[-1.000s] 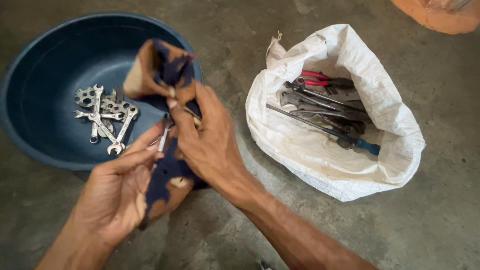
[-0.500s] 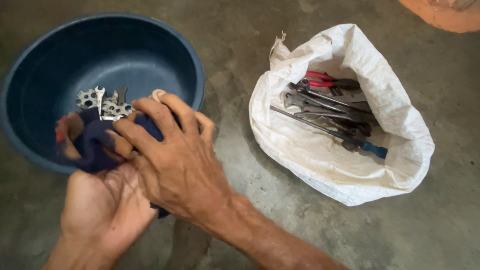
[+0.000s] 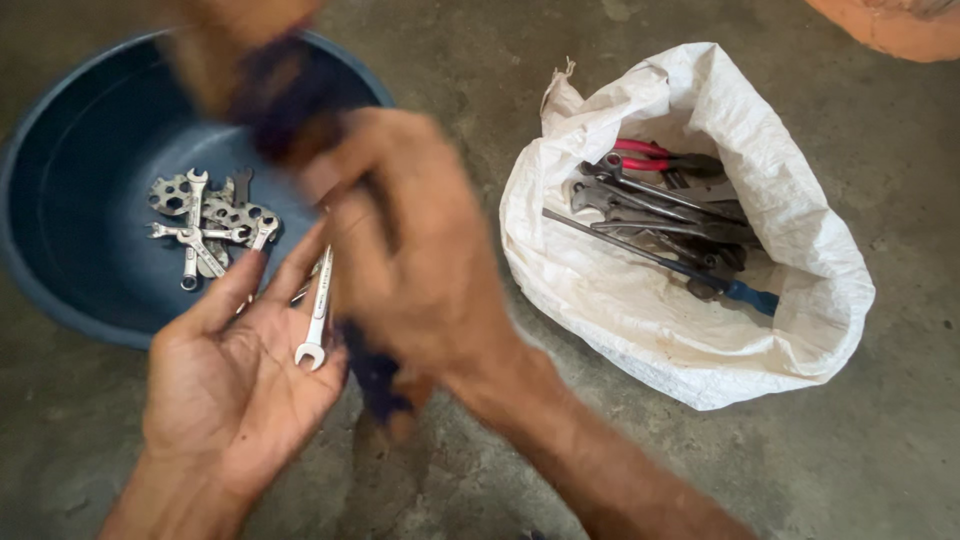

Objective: The person wipes several metal wrenches one by one with a cloth, moving them from a blue basin into a white bag.

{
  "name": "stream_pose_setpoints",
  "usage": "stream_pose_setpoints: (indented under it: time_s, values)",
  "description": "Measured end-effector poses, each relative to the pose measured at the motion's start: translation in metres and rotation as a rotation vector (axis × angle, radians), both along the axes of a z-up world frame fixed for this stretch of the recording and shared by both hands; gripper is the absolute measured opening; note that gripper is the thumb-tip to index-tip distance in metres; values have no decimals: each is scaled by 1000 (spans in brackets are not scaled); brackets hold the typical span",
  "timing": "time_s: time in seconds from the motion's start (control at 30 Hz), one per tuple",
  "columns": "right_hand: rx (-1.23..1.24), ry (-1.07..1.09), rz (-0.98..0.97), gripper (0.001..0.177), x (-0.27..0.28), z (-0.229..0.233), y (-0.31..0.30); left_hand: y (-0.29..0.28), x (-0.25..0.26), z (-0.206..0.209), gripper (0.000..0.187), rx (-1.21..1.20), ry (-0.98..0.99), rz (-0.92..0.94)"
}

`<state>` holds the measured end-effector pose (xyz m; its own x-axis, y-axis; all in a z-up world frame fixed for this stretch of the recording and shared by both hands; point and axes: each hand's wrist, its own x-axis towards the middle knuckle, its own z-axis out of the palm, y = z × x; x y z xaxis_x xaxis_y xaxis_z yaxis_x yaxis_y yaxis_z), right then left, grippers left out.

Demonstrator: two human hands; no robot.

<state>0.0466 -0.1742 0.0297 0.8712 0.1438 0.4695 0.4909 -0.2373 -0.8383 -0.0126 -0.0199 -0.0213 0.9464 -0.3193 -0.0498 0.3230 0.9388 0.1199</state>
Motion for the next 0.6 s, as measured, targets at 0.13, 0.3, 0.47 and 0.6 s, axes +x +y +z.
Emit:
stream_pose_setpoints:
  time_s: [0.13,0.3,0.47,0.6]
  values:
    - [-338,-550,-102,28,-14,-15,11,-9,-7,7,68,462,120,39]
    - [-281,-229,40,19,3,-40,7,-3,-11,6,59,300,39,-48]
    - [-197,-26,93,19,12,-40,2,-9,-4,7,46,927,148,-85]
    - [-331,-132,90,14,5,-36,0,-18,0,12,41,1250,206,-110]
